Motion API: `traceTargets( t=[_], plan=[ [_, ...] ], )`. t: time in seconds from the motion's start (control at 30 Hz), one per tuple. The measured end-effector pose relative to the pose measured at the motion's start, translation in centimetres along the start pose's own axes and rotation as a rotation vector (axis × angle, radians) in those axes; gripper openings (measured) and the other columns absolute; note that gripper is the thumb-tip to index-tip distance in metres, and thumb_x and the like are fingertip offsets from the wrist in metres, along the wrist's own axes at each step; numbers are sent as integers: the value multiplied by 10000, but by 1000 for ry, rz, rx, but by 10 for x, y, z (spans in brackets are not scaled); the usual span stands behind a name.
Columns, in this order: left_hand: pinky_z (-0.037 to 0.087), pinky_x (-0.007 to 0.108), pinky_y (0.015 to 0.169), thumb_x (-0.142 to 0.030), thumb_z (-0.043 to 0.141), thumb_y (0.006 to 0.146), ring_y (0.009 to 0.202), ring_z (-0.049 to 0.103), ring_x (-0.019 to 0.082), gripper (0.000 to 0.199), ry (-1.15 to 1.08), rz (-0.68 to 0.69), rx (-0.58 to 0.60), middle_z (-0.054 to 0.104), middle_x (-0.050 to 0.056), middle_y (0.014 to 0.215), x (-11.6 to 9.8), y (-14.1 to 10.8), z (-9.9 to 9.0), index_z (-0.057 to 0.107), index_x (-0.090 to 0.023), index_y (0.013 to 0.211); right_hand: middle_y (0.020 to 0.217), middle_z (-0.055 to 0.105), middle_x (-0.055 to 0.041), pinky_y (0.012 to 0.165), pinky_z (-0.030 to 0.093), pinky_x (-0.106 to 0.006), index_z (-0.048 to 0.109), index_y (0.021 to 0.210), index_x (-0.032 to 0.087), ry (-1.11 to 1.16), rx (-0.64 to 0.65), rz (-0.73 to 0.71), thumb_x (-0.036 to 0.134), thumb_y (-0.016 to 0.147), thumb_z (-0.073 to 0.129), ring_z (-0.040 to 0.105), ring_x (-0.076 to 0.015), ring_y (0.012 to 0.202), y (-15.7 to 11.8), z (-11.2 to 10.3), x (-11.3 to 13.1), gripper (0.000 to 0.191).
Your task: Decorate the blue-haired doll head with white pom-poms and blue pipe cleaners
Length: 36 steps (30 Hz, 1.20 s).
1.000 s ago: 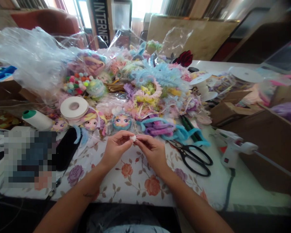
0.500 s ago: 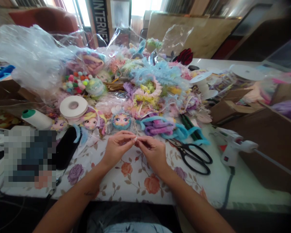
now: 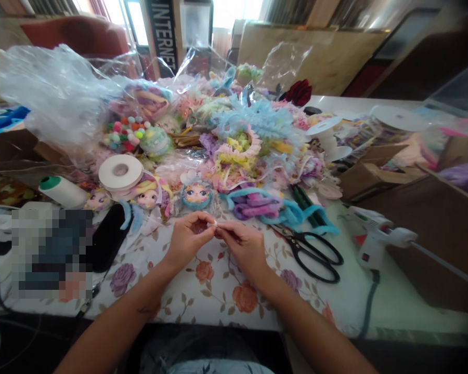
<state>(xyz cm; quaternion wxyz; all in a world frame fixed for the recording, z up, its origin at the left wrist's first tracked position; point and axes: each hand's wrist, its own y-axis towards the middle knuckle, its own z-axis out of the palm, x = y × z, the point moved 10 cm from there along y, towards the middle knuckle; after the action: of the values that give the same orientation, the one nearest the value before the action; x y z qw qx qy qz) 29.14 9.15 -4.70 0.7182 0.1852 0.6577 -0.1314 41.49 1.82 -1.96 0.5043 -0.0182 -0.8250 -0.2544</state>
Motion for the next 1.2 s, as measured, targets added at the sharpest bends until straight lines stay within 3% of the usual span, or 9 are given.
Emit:
traceTargets(
  t=[0.23,0.47,0.67,0.83,1.03,1.2],
  plan=[
    [541,245,628,-273,786,690,686,628,137,163,-87,-28,-41,694,53,769,-2,1,-2,693,-146,735,867,778,-44,643,611,-301,752,967,235,26,3,80,284,826,690,735,-194,696,-1,3,-11,161],
    [591,328,762,-303,803,701,801,681,187,146,-73,5,7,744,71,849,-3,2,0,754,-181,763,816,766,-46,612,580,-282,739,904,214,51,9,119,271,833,667,720,-187,679,2,-1,-15,116],
    [579,290,674,-318,761,759,754,658,170,126,121,139,31,711,83,877,-12,1,2,781,-198,789,819,739,-43,662,540,-278,710,878,212,-130,69,1,233,865,589,687,-176,716,4,0,-4,123],
    [559,260,659,-275,719,802,747,646,154,85,168,173,44,681,58,839,-11,0,4,771,-209,794,766,688,-34,665,524,-281,671,859,201,-183,81,-57,191,832,561,649,-167,680,2,6,-1,114],
    [549,265,689,-299,699,824,857,640,177,144,159,191,29,654,87,952,-15,-1,4,775,-201,898,723,703,-35,603,542,-277,669,869,197,68,24,177,284,836,614,665,-173,645,3,2,-19,108],
    [542,265,679,-284,671,848,826,628,164,153,211,239,49,647,74,927,-22,-3,7,787,-238,937,673,702,-25,564,551,-267,666,805,184,316,33,344,369,764,709,672,-169,599,3,5,-31,195]
  ],
)
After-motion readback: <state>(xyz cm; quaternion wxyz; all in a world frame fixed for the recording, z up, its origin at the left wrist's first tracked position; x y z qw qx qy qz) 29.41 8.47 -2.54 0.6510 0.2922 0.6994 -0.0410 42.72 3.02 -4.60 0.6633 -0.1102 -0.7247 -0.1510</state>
